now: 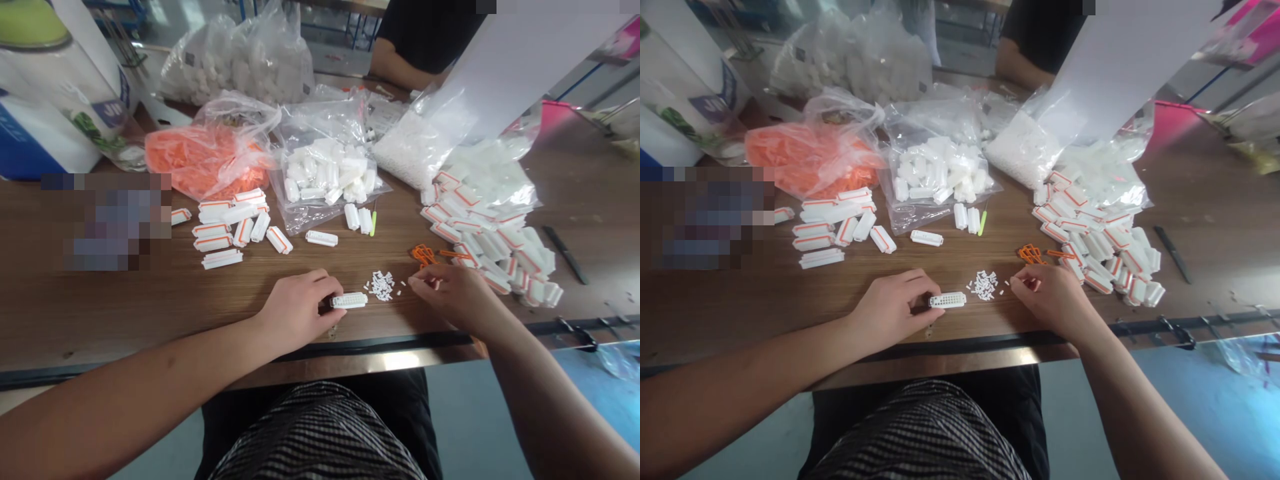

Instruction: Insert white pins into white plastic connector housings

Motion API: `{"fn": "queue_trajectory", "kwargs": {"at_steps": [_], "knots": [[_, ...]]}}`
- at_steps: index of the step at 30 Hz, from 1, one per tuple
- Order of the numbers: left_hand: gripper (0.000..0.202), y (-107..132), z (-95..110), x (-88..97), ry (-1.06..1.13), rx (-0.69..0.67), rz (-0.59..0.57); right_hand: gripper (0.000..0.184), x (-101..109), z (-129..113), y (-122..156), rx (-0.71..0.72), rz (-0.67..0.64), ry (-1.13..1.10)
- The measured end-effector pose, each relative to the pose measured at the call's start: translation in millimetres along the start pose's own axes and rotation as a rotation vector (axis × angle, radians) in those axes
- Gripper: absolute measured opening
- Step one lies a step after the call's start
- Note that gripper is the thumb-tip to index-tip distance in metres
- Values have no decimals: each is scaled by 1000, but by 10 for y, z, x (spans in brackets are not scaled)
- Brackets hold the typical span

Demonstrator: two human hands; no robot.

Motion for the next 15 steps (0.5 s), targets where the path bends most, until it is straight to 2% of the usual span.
{"fn": "queue_trajectory", "kwargs": {"at_steps": [4, 8, 12, 15], "knots": [[11, -1, -4, 5, -4, 6, 2, 16, 21, -38, -2, 140, -4, -99], [11, -1, -3, 13, 8, -1, 3, 20, -72, -98, -56, 272, -99, -135], [11, -3, -4, 14, 6, 0, 4, 19, -76, -91, -81, 283, -100, -71], [12, -2, -3, 13, 4, 2, 7, 16, -48, -47, -73, 227, -86, -54]]}}
Point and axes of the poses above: each hand's wrist, its own y-axis away from the middle knuckle, its own x-axis out of the back of the hand, z = x × y, the point moved 8 cm from there along -y, towards the middle knuckle, and after that the axes turned 14 degrees about -z, right-handed, at the moved point
